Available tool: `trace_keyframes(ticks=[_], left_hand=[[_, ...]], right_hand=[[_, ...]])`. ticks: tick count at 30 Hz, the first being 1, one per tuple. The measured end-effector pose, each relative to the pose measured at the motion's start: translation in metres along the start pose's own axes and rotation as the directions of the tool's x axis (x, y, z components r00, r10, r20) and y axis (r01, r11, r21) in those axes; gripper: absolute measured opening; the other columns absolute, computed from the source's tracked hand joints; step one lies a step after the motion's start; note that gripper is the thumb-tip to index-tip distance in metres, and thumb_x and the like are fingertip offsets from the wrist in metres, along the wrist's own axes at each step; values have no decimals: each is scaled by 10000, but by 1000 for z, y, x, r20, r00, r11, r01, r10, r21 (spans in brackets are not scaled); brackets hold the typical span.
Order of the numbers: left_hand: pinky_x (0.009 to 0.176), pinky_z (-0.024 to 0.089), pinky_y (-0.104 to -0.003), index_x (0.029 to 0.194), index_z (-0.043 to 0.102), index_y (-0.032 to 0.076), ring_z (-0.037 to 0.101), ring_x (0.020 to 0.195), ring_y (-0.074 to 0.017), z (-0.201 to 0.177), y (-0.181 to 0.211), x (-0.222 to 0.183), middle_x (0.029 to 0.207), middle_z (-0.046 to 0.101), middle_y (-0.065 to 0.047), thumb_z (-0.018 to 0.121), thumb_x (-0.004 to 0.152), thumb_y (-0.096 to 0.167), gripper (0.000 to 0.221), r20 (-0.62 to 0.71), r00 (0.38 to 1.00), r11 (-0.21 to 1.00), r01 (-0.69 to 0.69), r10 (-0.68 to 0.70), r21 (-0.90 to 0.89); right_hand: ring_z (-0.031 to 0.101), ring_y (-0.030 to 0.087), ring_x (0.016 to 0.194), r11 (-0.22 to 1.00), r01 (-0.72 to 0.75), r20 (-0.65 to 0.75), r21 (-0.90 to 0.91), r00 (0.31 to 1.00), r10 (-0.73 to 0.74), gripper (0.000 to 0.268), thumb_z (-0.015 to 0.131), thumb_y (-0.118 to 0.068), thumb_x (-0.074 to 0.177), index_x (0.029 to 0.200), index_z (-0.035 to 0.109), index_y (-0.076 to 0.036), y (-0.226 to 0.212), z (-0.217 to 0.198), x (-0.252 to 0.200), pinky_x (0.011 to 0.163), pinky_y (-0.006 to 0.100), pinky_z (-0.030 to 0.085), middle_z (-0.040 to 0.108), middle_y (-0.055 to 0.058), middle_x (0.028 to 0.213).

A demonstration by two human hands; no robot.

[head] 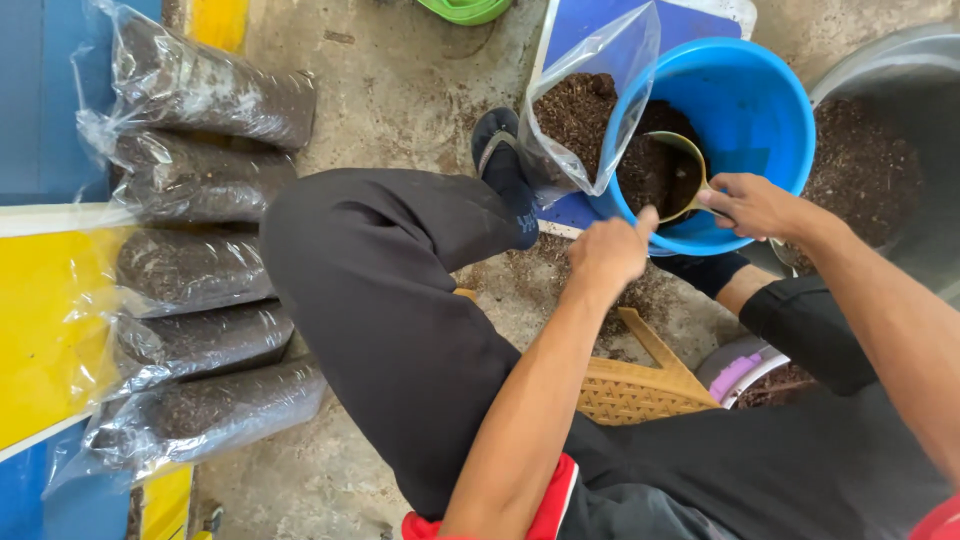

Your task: The person fills small plastic bags with soil using a scoop and a bucket.

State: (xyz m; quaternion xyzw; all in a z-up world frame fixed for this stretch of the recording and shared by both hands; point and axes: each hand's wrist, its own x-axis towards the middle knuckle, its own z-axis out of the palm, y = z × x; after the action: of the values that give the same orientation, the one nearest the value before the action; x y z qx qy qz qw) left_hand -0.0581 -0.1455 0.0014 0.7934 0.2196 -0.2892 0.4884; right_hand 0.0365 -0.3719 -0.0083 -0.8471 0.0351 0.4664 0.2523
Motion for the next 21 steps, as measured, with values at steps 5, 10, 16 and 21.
trace_keyframes(ticks=[5, 10, 16, 21], left_hand=[[876, 548, -563, 1021, 732, 29, 711, 975, -426, -106, 63, -115, 1022, 730, -234, 479, 1022, 445, 487, 99, 963, 905, -268, 250, 331], [855, 519, -536, 1050, 697, 67, 604, 1079, -388, -167, 56, -57, 1221, 590, -249, 609, 955, 197, 183, -192, 745, 694, -450, 639, 561], [885, 474, -540, 1154, 695, 109, 566, 1127, -374, -162, 47, 32, 1212, 588, -197, 668, 907, 143, 251, -168, 708, 499, -289, 685, 817], [858, 502, -521, 1344, 585, 51, 620, 1080, -352, -153, 40, 55, 1122, 651, -144, 685, 900, 120, 460, -280, 590, 477, -207, 757, 854]], right_hand=[[372, 124, 474, 986, 11, 42, 168, 999, -19, 319, 519, -375, 1036, 1061, 585, -64, 13, -13, -8, 396, 307, 282, 477, 17, 641], [352, 92, 471, 960, -47, 20, 277, 999, 43, 305, 496, -373, 1045, 1058, 539, -71, -5, -12, -40, 401, 283, 278, 478, 8, 671], [341, 97, 448, 937, 24, 2, 349, 1000, -27, 294, 492, -354, 1056, 1017, 512, -63, -15, 9, -61, 386, 283, 285, 473, 15, 664], [326, 63, 458, 879, 8, 4, 477, 1000, -12, 274, 494, -359, 1056, 1046, 492, -85, -4, 27, -62, 386, 253, 263, 461, -8, 689]])
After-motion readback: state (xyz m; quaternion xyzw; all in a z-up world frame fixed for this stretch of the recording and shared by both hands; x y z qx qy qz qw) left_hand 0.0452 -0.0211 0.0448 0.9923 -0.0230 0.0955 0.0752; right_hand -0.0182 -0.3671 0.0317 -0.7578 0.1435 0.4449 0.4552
